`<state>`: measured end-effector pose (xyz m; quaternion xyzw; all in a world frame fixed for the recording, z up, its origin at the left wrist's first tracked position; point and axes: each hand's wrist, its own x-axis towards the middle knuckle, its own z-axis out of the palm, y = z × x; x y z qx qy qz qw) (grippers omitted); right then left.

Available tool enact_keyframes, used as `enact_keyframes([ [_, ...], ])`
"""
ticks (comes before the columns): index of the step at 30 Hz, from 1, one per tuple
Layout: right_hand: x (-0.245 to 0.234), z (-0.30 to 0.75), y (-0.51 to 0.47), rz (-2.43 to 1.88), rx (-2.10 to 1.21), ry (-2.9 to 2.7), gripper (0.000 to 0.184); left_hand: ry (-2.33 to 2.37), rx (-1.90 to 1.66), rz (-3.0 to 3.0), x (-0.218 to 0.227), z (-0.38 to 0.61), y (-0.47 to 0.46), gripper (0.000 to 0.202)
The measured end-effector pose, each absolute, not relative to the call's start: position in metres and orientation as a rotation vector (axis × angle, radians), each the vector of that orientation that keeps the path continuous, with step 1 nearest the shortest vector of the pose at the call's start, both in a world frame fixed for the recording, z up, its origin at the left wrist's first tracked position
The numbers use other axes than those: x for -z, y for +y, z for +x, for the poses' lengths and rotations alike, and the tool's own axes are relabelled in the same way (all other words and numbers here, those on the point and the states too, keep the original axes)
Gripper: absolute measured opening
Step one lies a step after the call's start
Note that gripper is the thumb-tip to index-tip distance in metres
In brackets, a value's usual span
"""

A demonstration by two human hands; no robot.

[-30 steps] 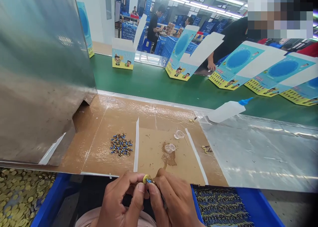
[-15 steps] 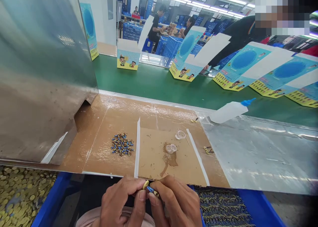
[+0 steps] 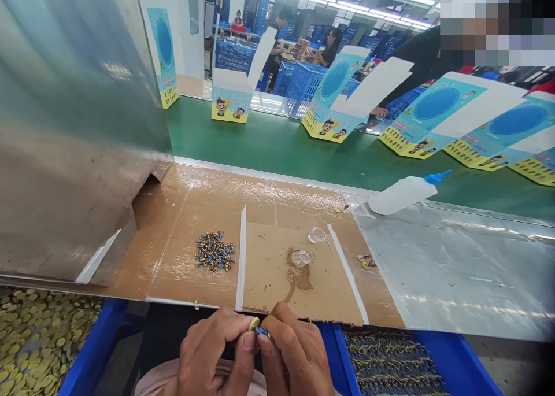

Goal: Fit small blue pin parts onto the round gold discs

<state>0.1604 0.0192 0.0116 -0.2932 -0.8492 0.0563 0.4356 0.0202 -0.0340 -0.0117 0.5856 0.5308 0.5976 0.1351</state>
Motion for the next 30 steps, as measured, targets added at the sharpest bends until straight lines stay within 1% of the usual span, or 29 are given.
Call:
enact_keyframes([
  [10,-0.013,0.163,0.021,-0.797,-0.329,-2.087,0.024,1.62,-1.792,1.767,0.014,0.023,-0.029,0.013],
  [13,-0.012,0.163,0.022,-0.785,-0.306,-2.081,0.025,1.633,-1.78,1.792,0.019,0.022,-0.03,0.015],
  [17,-0.013,0.162,0.024,-0.747,-0.265,-2.089,0.022,1.576,-1.785,1.837,0.022,0.018,-0.029,0.018],
  [23,-0.016,0.163,0.025,-0.743,-0.257,-2.134,0.021,1.556,-1.8,2.047,0.007,0.011,-0.019,0.013],
  [26,-0.008,0.169,0.024,-0.79,-0.241,-2.167,0.025,1.506,-1.79,2.121,0.003,0.009,-0.014,0.014],
  [28,-0.003,0.176,0.026,-0.855,-0.2,-2.215,0.029,1.507,-1.788,2.121,0.008,0.013,-0.01,0.014],
  [30,-0.001,0.18,0.031,-0.909,-0.16,-2.244,0.028,1.488,-1.743,2.117,0.016,0.018,-0.008,0.016],
])
